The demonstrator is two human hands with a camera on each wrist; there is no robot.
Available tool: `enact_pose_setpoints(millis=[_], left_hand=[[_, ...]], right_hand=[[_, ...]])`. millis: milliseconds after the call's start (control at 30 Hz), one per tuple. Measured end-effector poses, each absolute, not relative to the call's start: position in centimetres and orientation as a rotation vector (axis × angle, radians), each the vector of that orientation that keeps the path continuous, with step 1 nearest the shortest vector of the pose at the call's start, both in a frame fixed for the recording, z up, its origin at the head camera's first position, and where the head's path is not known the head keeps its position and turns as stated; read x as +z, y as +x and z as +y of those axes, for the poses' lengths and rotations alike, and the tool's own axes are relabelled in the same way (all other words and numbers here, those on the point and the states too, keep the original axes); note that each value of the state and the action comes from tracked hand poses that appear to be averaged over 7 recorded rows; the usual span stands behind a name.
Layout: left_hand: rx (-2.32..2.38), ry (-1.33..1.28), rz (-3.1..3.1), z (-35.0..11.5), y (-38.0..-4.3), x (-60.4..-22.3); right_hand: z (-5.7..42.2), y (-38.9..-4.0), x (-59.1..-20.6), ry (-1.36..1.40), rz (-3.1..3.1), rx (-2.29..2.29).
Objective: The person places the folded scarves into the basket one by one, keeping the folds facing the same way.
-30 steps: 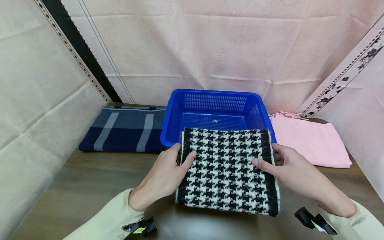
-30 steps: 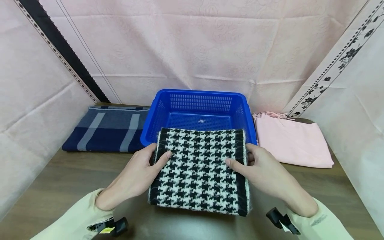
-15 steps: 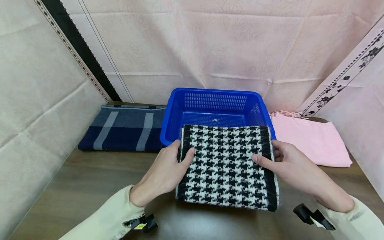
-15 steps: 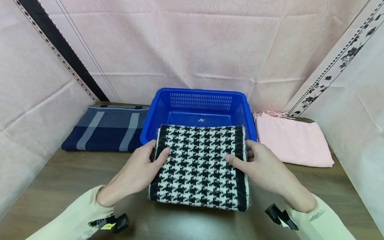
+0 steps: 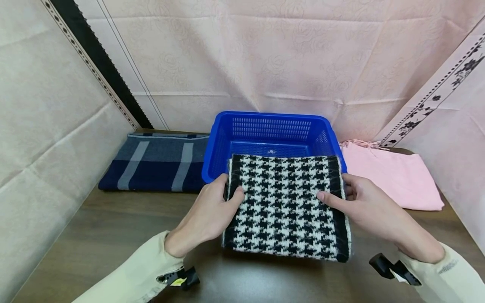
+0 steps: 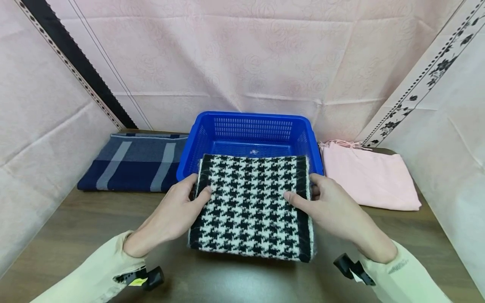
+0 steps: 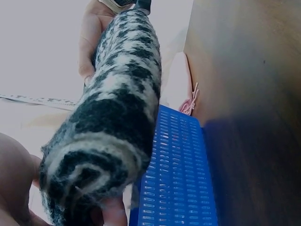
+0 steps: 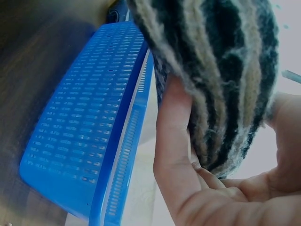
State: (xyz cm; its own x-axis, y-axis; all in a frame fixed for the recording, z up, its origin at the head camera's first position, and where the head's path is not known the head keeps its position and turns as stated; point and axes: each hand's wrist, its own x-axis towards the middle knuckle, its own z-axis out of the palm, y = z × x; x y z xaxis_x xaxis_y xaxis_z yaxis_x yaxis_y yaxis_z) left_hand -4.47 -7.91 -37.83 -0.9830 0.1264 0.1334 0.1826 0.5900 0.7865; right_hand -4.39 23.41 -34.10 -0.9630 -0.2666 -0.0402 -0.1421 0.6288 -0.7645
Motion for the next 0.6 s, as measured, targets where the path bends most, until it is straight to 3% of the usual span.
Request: enact_pose_setpoints(millis=[600], left_hand=[[-1.338,-0.28,-2.704,-7.75,-4.61,-38.76]], right_hand=[[23.37,-4.34,-34.55,-0.379,2.784,-1.201]])
